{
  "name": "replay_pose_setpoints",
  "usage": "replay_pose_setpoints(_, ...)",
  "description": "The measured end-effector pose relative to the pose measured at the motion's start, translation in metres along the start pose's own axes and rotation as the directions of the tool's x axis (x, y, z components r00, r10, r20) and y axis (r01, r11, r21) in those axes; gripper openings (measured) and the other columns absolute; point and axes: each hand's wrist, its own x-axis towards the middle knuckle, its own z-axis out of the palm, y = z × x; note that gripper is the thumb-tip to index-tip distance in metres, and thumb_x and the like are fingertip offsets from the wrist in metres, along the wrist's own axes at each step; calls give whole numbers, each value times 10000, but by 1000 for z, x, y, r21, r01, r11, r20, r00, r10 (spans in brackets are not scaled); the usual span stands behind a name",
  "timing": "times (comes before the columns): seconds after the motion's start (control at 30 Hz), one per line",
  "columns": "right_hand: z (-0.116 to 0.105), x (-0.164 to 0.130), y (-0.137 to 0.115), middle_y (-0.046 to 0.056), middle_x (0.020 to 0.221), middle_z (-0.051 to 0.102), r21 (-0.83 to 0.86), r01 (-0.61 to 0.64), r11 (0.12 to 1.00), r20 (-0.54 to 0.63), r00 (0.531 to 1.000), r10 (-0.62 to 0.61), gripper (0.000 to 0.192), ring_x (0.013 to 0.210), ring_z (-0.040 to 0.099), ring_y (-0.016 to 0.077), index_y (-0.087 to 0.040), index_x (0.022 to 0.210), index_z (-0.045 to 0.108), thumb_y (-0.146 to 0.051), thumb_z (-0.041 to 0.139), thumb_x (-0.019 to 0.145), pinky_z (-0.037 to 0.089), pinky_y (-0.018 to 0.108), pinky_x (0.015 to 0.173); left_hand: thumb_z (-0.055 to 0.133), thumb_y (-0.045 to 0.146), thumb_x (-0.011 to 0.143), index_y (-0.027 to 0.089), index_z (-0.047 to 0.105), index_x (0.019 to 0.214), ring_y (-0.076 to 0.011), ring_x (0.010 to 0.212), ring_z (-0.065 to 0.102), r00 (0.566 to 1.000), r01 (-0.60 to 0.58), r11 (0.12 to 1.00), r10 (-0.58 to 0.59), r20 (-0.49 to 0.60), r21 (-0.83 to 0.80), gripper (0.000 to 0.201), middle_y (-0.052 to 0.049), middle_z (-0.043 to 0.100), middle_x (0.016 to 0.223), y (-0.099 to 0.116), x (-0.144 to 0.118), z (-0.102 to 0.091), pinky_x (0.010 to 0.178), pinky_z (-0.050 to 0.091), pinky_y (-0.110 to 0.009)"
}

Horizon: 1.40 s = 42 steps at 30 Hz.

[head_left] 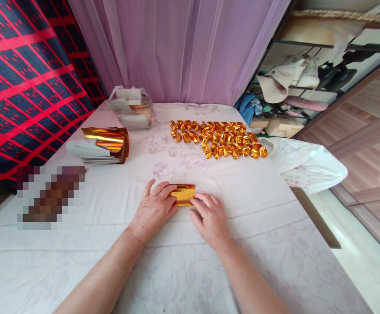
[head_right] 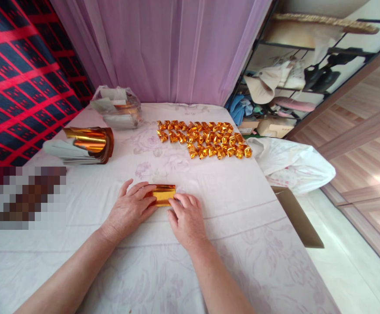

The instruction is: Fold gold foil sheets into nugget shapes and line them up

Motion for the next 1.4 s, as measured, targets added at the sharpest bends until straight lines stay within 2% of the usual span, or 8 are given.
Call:
replay_pose_setpoints(0.2,1,2,2,64,1108,681,-11,1,1000,-28,1000,-1,234,1017,592,229,-250,1082,717,-211,559,913,453,402,905,571,243,926,242,733,953,-269,1088,612,1000,-21,1000,21,-17,-5,164,-50,706,1138,-3,-2,3,1093,287,-560)
replay_pose_setpoints(0.43,-4,10,13,32,994,705,33,-6,999,-25,1000,6,142,919,609,203,-243,933,727,-224,587,918,435,348,819,480,294,983,213,708,908,-213,800,625,1000,2,997,-4,19,81,253,-46,717,920,-12,-10,5,847,419,-424)
replay_pose_setpoints(0.53,-4,15,17,27,932,703,64,-29,998,-13,999,30,122,886,612,193,-228,872,713,-232,596,909,431,331,798,501,315,971,205,697,884,-229,840,624,997,76,997,-77,21,33,241,-56,711,933,-15,-13,5,796,426,-403)
replay_pose_setpoints(0.67,-1,19,18,28,867,688,63,-61,996,-43,997,64,151,844,607,189,-223,792,683,-256,586,903,421,322,766,540,327,944,204,685,850,-246,923,612,981,192,980,-193,-10,-58,212,-65,693,1018,-17,-12,7,829,434,-414)
replay_pose_setpoints(0.83,3,19,14,33,844,666,15,-98,995,-73,992,99,144,827,590,197,-216,767,655,-264,597,890,396,326,746,550,315,923,202,672,807,-255,962,607,962,266,956,-271,-25,-125,203,-72,678,1043,-18,-8,11,851,441,-430)
replay_pose_setpoints(1.23,1,19,12,37,867,658,51,-140,989,-49,989,143,160,843,570,198,-216,758,607,-257,562,906,382,334,773,577,311,899,205,643,726,-260,970,596,951,302,943,-308,-27,-139,213,-69,666,1035,-12,-9,14,859,439,-449)
replay_pose_setpoints(1.4,0,19,11,47,895,655,-2,-142,990,-12,990,142,153,858,561,208,-219,777,604,-271,558,913,369,338,762,567,335,902,209,625,734,-268,991,580,942,332,933,-336,-8,-139,217,-79,654,1064,-10,-9,12,877,442,-459)
